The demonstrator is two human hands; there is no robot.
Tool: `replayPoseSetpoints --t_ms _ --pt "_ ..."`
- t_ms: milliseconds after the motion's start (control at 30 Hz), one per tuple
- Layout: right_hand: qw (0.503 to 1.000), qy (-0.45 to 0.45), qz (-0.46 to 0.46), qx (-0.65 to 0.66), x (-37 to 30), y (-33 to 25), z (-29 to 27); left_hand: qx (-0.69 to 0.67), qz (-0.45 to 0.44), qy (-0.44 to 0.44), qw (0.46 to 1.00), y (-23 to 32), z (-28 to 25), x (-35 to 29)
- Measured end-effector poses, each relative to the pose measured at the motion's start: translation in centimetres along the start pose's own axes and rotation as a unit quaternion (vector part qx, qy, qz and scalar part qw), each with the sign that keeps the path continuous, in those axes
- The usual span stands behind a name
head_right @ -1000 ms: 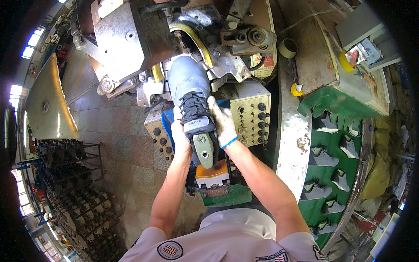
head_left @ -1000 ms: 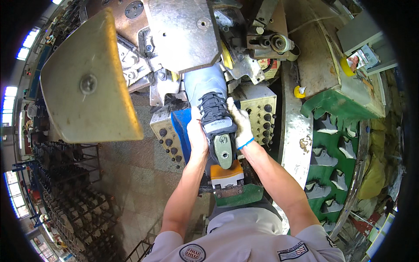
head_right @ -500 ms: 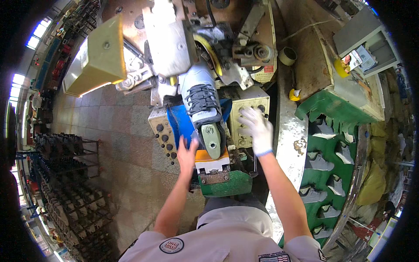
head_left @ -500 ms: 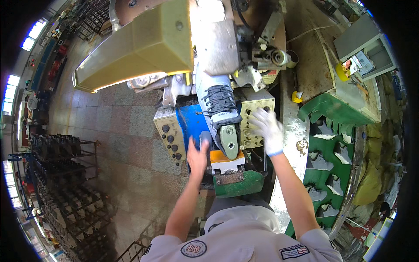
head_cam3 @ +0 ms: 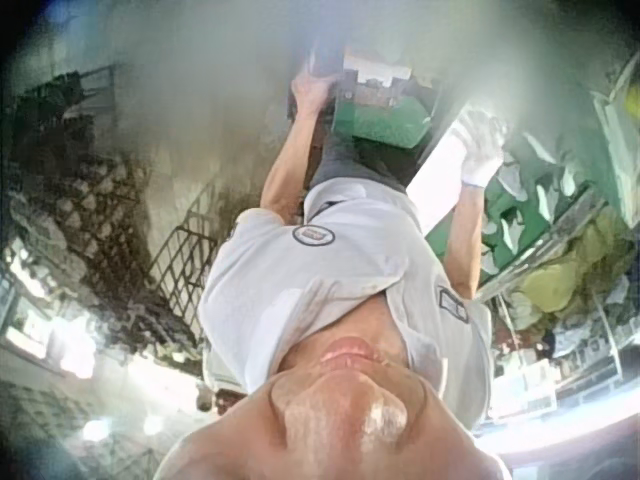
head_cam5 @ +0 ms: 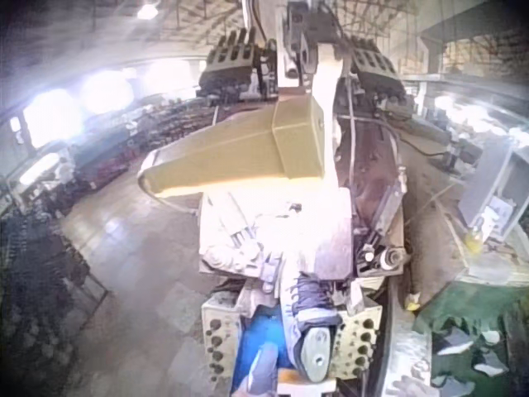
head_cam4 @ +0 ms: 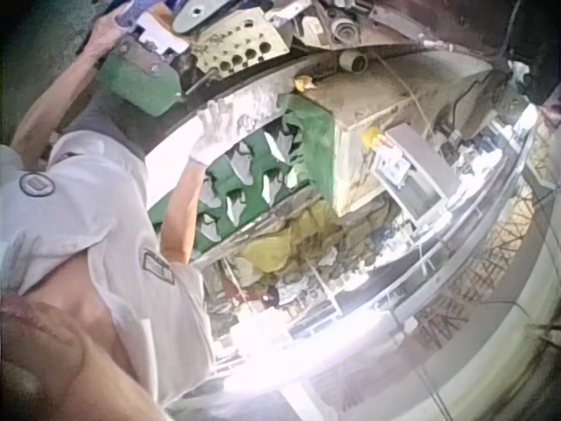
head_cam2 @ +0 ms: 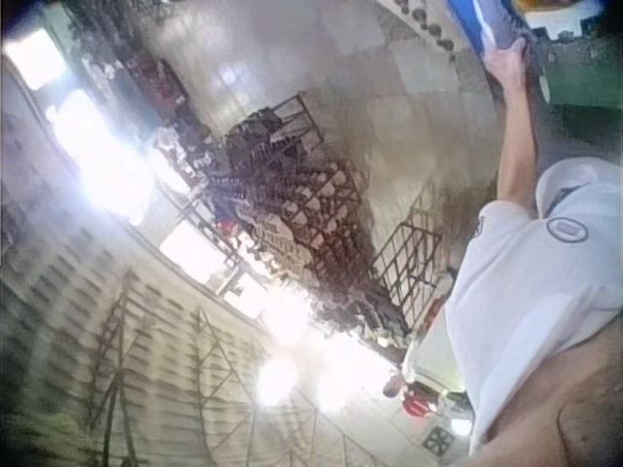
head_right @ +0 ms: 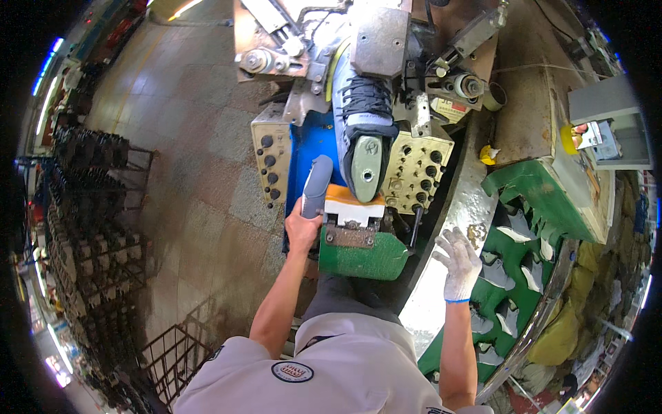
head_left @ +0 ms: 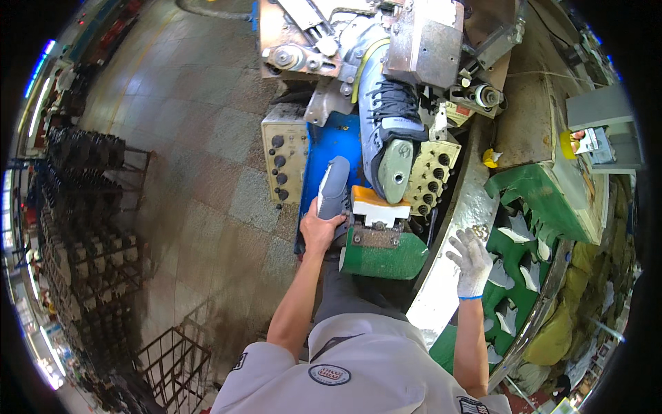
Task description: The person takes a shoe from a conveyor belt, places it into a lasting machine to press and shape the upper, and then returns the shoe to the belt.
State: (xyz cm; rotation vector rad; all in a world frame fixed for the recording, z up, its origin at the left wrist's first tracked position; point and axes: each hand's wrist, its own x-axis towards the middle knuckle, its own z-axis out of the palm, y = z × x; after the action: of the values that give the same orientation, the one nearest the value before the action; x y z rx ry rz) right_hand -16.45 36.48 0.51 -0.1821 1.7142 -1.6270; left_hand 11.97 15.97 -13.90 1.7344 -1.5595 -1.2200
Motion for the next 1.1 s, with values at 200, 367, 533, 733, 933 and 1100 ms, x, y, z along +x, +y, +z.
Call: replayPoseSetpoints --t_ms 200,367,533,733,933,1100 --pt "0.988 -0.144 -0.058 -0.018 -7.1 -5.3 7.2 0.199 0.111 0.122 0.966 12.3 -12.9 -9.2" --pt "0.950 -0.280 -0.111 0.083 -11.9 -7.3 15.3 0.318 0.349 0.106 0.875 22.8 -12.9 -18.6" --pt "0.878 -0.221 0.023 0.425 -7.9 -7.2 4.4 -0.044 0.409 -0.205 0.888 25.2 -8.6 -18.4" --pt "0.859 -0.056 0.039 0.508 -11.7 -4.4 -10.1 -0.184 0.036 -0.532 0.826 26.9 9.2 -22.2" --pt "0.920 0.254 -0.104 0.279 -19.0 6.0 -26.3 -0.063 0.066 -0.678 0.730 19.2 22.3 -35.3" --pt "0.934 0.316 0.169 0.002 -29.7 10.5 -43.5 0.111 0.073 -0.724 0.677 14.4 25.4 -39.7"
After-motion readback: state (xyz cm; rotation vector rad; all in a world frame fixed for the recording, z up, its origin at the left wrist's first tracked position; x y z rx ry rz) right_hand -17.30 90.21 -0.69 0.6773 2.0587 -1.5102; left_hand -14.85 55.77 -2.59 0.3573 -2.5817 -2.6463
